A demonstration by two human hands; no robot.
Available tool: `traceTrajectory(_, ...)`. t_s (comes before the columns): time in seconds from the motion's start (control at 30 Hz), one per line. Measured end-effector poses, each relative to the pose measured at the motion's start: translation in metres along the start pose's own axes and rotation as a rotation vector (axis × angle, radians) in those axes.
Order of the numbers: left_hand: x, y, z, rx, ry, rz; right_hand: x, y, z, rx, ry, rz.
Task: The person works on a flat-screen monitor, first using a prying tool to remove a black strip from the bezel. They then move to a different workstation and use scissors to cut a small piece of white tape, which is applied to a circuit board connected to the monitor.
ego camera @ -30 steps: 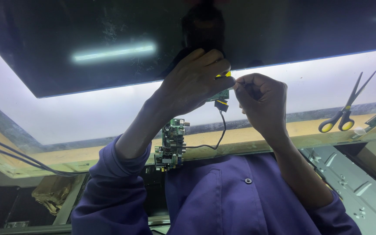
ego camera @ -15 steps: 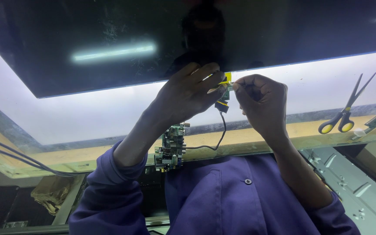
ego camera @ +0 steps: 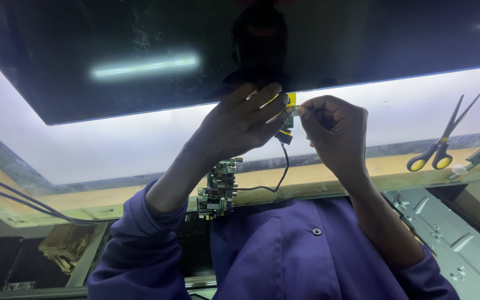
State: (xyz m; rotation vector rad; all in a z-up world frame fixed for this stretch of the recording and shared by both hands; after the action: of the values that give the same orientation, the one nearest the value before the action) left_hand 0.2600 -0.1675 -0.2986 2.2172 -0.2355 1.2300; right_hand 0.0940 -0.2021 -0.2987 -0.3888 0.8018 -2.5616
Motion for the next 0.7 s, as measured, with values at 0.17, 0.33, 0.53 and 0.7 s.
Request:
traceTrajectory(0.17, -0.0014, -0.0009, -0.0009, -0.026, 0.032, 0.026, 0.0011, 0.0009, 0.0028, 0.008, -0.038, 0.010)
traceTrajectory(0.33, -0.0009, 0.0009, -0.0026, -0.063, 0.111, 0.086, 0.0024, 0.0001, 0.0050, -0.009, -0.074, 0.024)
traceTrajectory(0.53, 0.0034, 0.0069, -0.0035, -0.095, 0.138, 0.171, 0.0038, -0.0030, 0.0001, 0.021, -0.066, -0.004)
traceTrajectory(0.7, 0.0037, 0.0074, -0.0038, -0.102, 0.131, 0.177, 0.0079, -0.0055, 0.0007, 0.034, -0.041, -0.027)
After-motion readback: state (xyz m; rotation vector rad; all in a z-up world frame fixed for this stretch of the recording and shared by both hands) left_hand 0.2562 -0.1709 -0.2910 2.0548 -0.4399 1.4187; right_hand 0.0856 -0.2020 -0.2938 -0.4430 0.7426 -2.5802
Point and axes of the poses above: each hand's wrist, its own y-axis towards the middle knuckle, its own x-axis out of the back of the hand, z = x × y, the point moved 4 cm from there along y, towards the middle knuckle, and after that the axes turned 7 degrees about y, right-handed, at the moved point
